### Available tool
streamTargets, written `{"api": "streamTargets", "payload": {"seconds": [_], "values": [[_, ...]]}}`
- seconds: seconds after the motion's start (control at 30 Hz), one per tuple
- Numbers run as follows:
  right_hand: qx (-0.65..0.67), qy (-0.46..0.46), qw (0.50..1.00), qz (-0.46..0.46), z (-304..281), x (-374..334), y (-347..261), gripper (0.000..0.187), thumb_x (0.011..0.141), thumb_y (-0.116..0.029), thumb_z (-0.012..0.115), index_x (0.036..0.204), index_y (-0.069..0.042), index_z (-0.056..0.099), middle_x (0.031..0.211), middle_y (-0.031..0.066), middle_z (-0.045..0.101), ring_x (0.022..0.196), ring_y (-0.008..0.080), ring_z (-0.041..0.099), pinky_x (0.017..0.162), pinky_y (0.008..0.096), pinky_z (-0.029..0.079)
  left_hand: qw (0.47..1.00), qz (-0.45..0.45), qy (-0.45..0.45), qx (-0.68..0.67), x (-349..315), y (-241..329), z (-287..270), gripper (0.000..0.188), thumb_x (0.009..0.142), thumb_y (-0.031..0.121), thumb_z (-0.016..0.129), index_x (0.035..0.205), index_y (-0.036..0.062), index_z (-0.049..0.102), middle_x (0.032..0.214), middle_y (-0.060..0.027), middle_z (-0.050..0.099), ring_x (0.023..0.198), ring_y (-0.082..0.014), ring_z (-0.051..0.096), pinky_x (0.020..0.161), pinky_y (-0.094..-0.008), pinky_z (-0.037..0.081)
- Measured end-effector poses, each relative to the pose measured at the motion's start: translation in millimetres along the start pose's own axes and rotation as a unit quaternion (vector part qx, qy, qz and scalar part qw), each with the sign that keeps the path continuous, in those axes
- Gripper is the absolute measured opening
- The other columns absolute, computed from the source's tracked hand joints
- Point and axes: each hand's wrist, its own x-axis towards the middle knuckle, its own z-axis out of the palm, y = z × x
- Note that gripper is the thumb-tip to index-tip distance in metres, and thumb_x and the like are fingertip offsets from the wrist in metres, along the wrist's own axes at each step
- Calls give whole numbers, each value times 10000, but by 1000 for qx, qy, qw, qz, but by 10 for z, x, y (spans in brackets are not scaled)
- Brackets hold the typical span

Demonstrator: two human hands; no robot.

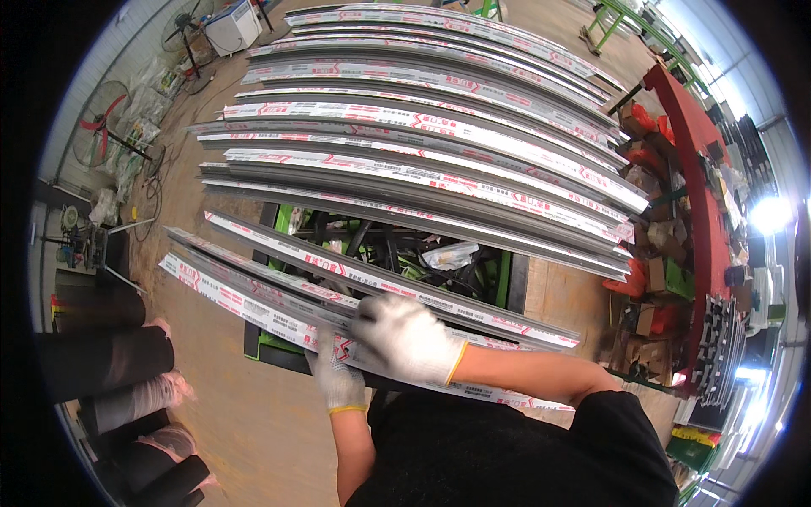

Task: The person picks up long metal profiles from a red workbench and stacks them on a green metal rack. They repeatedly lift, carry, and place the profiles in neat rows, occasionally adjusting alignment. The person wears gloves and handles the profiles by hand without using tools.

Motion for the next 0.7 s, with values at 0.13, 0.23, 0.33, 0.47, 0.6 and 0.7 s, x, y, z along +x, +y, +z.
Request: {"api": "streamTargets", "payload": {"seconds": [0.13,0.23,0.33,0.47,0.6,0.7], "values": [[-208,166,961,75,-209,295,847,169,855,-88,688,1017,-46,712,963,174,678,870,353,697,744,502,589,1000,20,19,-9,-60,13,101,765,1016,146,804,1636,-14,384,1558,-178,567,1368,-313,609,1182,-483,501],[-386,60,916,85,-290,317,1323,375,895,-150,681,1259,-67,717,1104,122,678,1031,294,680,850,452,581,1000,26,12,-7,-89,59,156,780,1014,119,789,1651,-14,359,1567,-180,556,1397,-316,589,1203,-480,485],[-405,72,911,-6,-245,337,1563,385,897,-163,686,1267,-64,721,1052,102,680,970,267,690,795,406,587,1000,18,7,-9,-102,73,169,793,1005,113,792,1653,-17,353,1570,-183,550,1400,-316,586,1204,-482,483],[-395,47,917,-25,-212,380,1523,325,890,-162,694,1192,-50,737,1013,109,697,912,266,714,764,405,606,1000,19,17,-6,-89,64,150,794,995,118,803,1644,-17,367,1567,-182,552,1400,-315,586,1201,-482,486],[-358,-30,931,62,-351,484,1327,280,870,-138,721,1131,-40,751,1010,146,714,939,309,744,783,453,634,1000,28,11,-1,-76,43,134,809,990,128,811,1649,-15,364,1568,-177,551,1409,-315,577,1208,-479,477],[-216,-37,968,122,-444,484,1149,288,864,-116,737,1140,-39,754,1017,178,717,979,354,748,811,486,642,999,32,5,-5,-88,41,129,808,994,137,809,1651,-13,363,1569,-175,549,1419,-312,567,1217,-470,464]]}}
